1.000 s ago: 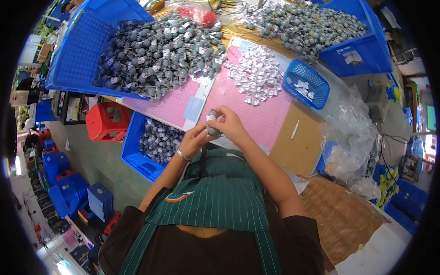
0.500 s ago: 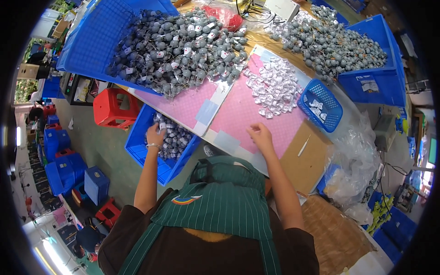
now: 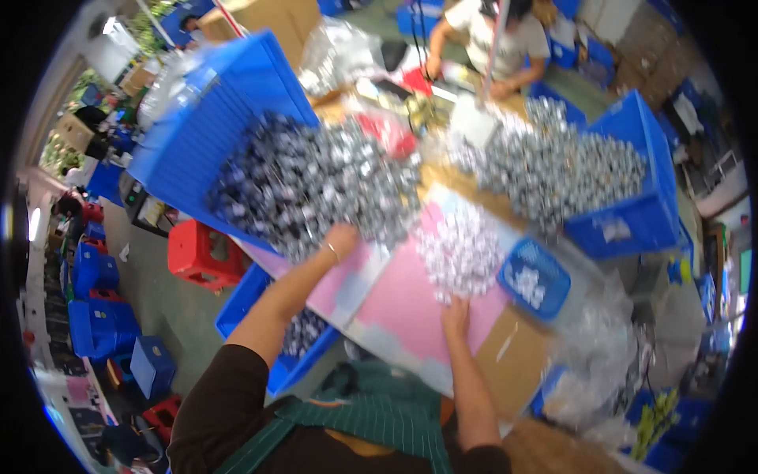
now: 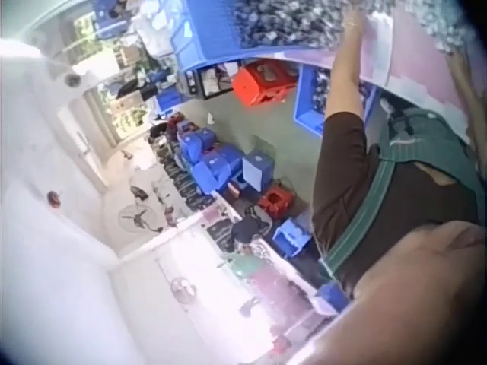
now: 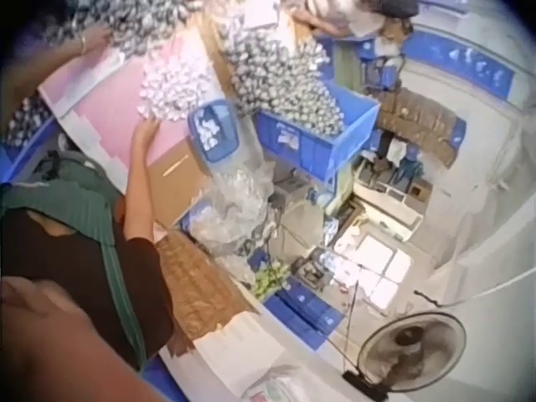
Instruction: Packaging or assembling small plastic toy components at a factory workstation.
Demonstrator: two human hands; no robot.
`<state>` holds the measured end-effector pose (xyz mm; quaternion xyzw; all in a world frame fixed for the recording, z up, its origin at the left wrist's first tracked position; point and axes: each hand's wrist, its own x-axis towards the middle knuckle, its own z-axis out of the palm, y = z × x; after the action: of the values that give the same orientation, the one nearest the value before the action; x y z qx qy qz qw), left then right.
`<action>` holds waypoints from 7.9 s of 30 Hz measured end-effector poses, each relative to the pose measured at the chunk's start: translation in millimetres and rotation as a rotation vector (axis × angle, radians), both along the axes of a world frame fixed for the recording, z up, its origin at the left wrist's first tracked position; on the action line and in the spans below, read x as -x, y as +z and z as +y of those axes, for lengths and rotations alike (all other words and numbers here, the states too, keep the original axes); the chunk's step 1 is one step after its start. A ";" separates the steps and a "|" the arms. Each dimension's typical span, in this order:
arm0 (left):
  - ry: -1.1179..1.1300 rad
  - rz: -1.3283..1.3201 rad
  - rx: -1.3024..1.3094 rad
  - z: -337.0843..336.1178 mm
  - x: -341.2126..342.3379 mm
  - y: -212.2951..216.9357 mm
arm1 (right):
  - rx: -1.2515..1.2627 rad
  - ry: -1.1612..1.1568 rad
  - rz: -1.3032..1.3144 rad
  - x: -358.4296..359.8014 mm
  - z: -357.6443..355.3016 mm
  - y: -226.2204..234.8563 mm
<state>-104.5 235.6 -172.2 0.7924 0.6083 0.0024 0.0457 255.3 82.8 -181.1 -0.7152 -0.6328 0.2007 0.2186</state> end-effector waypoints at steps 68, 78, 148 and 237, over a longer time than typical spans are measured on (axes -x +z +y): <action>0.141 -1.727 0.576 -169.2 -43.7 160.6 | 0.052 -0.024 1.039 152.7 -39.0 190.6; 0.126 -1.347 0.396 -186.8 -55.1 168.9 | 0.051 -0.099 1.160 144.8 -57.9 184.0; -0.870 0.590 0.256 60.1 -134.0 10.3 | -0.113 0.134 -0.095 9.1 0.5 0.3; -0.081 -0.763 0.261 -194.0 -93.7 165.3 | 0.288 -0.051 1.127 113.7 -68.5 148.6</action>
<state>-10.8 41.6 -6.9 0.7455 0.5110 0.2172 0.3686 141.6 14.4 -32.5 -0.5354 -0.3678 0.6290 0.4271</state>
